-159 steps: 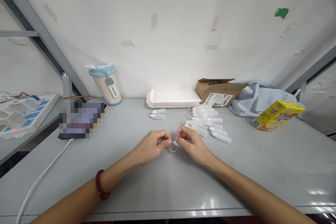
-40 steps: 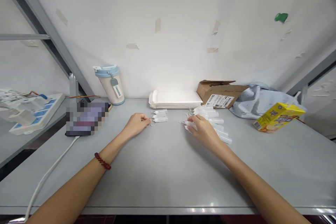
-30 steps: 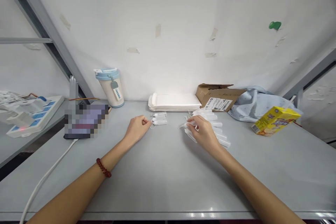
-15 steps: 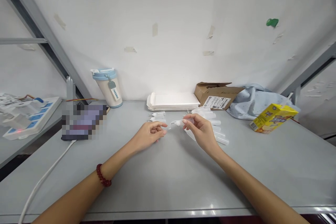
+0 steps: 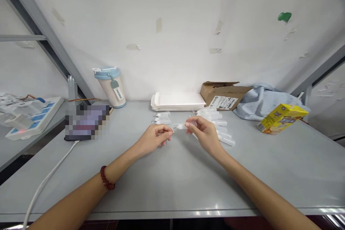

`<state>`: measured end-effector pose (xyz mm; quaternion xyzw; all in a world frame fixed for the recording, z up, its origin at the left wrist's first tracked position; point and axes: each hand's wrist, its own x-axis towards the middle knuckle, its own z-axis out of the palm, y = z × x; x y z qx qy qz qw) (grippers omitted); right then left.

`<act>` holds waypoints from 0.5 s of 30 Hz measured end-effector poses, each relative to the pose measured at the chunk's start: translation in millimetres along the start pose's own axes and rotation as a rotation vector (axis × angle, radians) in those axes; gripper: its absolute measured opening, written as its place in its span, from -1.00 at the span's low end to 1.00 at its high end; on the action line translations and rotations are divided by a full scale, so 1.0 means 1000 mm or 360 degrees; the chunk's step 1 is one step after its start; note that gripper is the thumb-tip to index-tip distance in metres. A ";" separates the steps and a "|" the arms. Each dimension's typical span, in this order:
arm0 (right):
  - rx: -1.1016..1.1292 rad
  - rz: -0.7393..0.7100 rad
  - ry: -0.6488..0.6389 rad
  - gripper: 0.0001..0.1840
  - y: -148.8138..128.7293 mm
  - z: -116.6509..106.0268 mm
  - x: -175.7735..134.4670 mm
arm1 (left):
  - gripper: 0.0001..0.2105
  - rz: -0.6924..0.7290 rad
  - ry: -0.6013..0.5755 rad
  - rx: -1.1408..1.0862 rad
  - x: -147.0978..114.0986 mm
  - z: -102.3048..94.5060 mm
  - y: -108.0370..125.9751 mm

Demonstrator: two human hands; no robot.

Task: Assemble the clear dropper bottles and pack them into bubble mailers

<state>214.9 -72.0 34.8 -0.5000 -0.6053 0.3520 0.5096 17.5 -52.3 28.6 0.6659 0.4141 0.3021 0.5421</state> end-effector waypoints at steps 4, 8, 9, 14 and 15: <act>0.0002 0.0006 -0.0028 -0.73 0.002 0.000 0.000 | -0.78 0.0012 0.0036 -0.0100 0.002 -0.001 -0.001; 0.0011 0.0003 -0.0039 -0.73 0.002 0.000 0.000 | -0.79 0.0011 0.0022 -0.0136 0.002 -0.001 0.001; 0.0006 0.0005 -0.0036 -0.73 0.002 0.000 0.000 | -0.79 0.0012 0.0016 -0.0138 0.002 -0.001 0.001; -0.0007 0.0010 -0.0036 -0.72 0.000 -0.001 -0.001 | -0.79 0.0014 0.0010 -0.0156 0.001 -0.001 0.001; -0.0012 0.0007 -0.0038 -0.72 0.000 -0.001 -0.001 | -0.79 0.0016 0.0008 -0.0162 0.001 -0.001 0.001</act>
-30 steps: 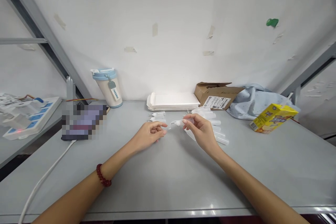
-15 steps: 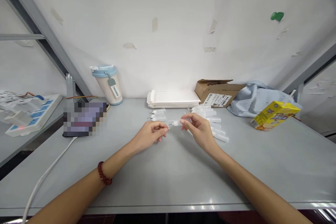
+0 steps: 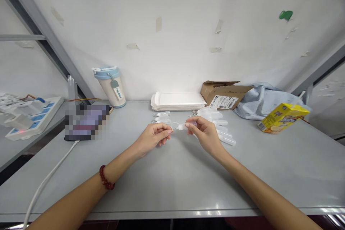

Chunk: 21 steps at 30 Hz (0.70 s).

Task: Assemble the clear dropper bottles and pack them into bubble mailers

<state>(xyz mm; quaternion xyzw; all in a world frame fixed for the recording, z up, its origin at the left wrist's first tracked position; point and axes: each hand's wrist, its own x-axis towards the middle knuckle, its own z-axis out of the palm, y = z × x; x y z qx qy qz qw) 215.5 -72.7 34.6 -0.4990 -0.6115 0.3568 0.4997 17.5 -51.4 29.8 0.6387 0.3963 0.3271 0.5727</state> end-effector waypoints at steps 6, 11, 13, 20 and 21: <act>-0.0015 -0.0003 -0.0016 -0.72 0.001 0.000 0.000 | -0.79 0.0001 -0.0003 -0.0035 -0.001 0.000 0.000; -0.0013 -0.0020 0.0002 -0.73 0.000 0.000 -0.002 | -0.79 -0.0007 0.0002 -0.0023 0.000 -0.001 0.000; -0.0009 -0.0021 0.0019 -0.73 -0.001 0.000 -0.002 | -0.79 -0.0012 0.0004 -0.0023 0.000 -0.001 0.000; -0.0022 -0.0033 0.0009 -0.72 -0.001 0.000 -0.001 | -0.79 -0.0028 -0.0007 -0.0018 -0.001 -0.001 -0.001; -0.0027 -0.0029 0.0006 -0.71 -0.001 0.000 -0.001 | -0.79 -0.0025 -0.0007 -0.0019 0.000 -0.001 -0.001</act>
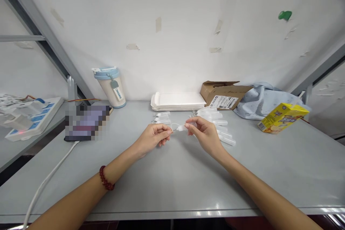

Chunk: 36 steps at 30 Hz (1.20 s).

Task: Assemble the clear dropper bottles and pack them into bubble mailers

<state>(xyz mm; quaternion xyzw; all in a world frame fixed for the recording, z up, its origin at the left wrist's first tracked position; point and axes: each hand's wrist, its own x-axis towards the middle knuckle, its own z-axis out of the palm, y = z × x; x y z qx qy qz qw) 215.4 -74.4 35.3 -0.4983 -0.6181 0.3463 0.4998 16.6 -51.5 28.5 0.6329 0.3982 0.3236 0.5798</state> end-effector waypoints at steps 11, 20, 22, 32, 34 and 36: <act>-0.0018 0.0021 0.0008 -0.71 0.003 0.003 -0.001 | -0.79 -0.0003 0.0001 0.0002 -0.002 0.002 0.002; 0.0045 0.0066 0.0015 -0.73 0.005 0.006 -0.005 | -0.83 -0.0030 0.0048 -0.0015 -0.005 0.005 0.005; 0.0052 0.0072 0.0015 -0.73 0.005 0.007 -0.005 | -0.83 -0.0035 0.0044 -0.0017 -0.005 0.005 0.005; -0.0021 0.0099 -0.0001 -0.76 0.003 0.010 -0.009 | -0.81 -0.0066 0.0033 -0.0014 -0.006 0.005 0.003; -0.0029 0.0104 0.0000 -0.76 0.003 0.011 -0.009 | -0.81 -0.0071 0.0032 -0.0014 -0.005 0.006 0.003; -0.0026 0.0110 -0.0005 -0.76 0.003 0.012 -0.010 | -0.82 -0.0077 0.0028 -0.0014 -0.005 0.006 0.003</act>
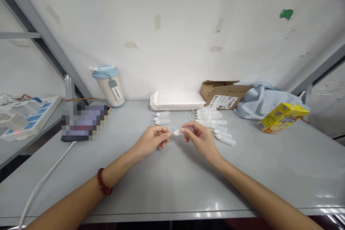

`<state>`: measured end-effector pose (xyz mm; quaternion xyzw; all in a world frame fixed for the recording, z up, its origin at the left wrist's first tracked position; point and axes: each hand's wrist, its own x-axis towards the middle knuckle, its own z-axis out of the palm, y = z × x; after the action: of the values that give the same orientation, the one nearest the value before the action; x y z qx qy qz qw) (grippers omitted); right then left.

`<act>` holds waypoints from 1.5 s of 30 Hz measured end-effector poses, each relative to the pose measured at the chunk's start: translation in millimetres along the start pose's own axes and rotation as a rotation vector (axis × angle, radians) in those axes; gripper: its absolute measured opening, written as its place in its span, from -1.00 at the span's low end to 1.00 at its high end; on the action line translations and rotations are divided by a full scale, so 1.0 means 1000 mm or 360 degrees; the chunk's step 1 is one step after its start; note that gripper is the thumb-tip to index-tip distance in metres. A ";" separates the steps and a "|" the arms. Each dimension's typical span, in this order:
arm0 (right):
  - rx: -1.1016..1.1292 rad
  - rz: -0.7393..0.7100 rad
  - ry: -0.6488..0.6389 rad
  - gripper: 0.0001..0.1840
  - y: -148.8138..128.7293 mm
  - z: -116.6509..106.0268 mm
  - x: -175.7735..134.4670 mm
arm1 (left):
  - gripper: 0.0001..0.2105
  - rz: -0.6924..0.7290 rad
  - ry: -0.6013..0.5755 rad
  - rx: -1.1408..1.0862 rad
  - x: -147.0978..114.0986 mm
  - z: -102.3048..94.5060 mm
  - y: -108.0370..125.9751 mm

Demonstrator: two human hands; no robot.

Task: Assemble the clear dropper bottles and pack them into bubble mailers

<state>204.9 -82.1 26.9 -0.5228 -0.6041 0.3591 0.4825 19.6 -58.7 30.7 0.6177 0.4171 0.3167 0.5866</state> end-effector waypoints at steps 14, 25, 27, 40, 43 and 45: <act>-0.0013 0.0027 -0.0053 -0.75 -0.001 0.002 -0.003 | -0.81 0.0010 -0.0020 0.0032 0.000 -0.001 -0.001; 0.0103 0.0048 -0.0135 -0.73 0.000 -0.002 0.003 | -0.79 -0.0081 -0.0050 -0.0149 0.004 -0.003 0.000; 0.0152 0.0058 -0.0143 -0.73 -0.002 -0.004 0.004 | -0.76 -0.0117 -0.0078 -0.0232 0.004 -0.003 0.003; -0.0058 -0.0020 -0.0083 -0.72 -0.002 -0.019 0.017 | -0.77 -0.0085 -0.0014 0.0320 0.009 -0.020 -0.001; -0.0448 -0.0063 -0.0014 -0.75 0.000 -0.033 0.026 | -0.76 -0.0119 0.0128 0.0603 0.013 -0.036 -0.002; -0.0916 -0.0112 -0.0086 -0.81 0.002 -0.040 0.029 | -0.76 -0.0147 0.0206 0.0753 0.015 -0.043 -0.003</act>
<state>243.6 -55.9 42.4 -0.6072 -0.7116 0.1697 0.3102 -11.8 -25.4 31.1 0.6966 0.5441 0.2220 0.4116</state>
